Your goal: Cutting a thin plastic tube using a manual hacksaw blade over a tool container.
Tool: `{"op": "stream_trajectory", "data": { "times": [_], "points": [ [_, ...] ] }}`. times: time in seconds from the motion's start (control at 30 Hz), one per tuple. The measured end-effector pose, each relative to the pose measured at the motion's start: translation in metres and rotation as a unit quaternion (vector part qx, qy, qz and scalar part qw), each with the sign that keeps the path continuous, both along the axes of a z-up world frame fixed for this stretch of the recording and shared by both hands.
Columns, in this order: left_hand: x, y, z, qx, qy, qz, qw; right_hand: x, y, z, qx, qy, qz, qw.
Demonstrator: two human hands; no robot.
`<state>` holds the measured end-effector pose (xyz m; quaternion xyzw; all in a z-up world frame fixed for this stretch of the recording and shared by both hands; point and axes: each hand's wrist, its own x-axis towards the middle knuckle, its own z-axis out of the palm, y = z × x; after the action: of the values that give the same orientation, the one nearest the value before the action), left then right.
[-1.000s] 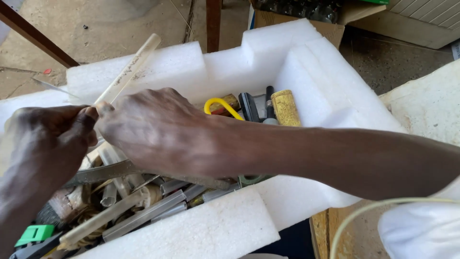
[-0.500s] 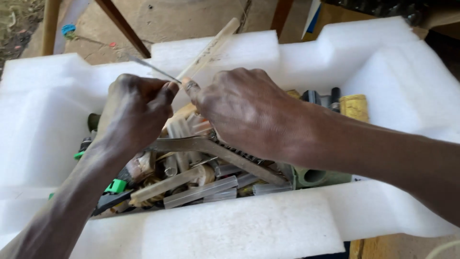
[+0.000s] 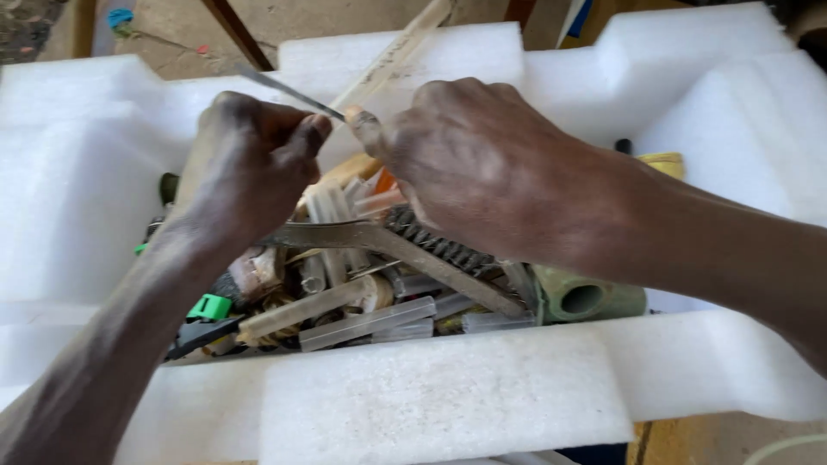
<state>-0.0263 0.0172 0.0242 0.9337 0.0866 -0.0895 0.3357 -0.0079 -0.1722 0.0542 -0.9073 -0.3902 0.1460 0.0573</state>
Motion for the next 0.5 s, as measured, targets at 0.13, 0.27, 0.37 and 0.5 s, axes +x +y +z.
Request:
{"op": "stream_trajectory", "data": {
  "times": [0.13,0.27,0.37,0.5],
  "points": [
    [-0.001,0.002,-0.016,-0.015,-0.077,-0.069,0.995,0.008,0.021,-0.026,0.098,-0.060,0.016,0.993],
    [0.006,0.004,-0.016,0.023,-0.134,-0.100,0.986,0.023,0.019,-0.039,0.098,-0.103,0.018,0.990],
    [0.003,0.001,-0.006,0.025,-0.074,-0.079,0.994,0.019,0.018,-0.024,0.087,-0.061,-0.012,0.994],
    [0.001,-0.004,0.001,-0.011,0.011,-0.006,1.000,0.001,0.003,0.009,-0.042,-0.014,-0.023,0.999]
  ]
}}
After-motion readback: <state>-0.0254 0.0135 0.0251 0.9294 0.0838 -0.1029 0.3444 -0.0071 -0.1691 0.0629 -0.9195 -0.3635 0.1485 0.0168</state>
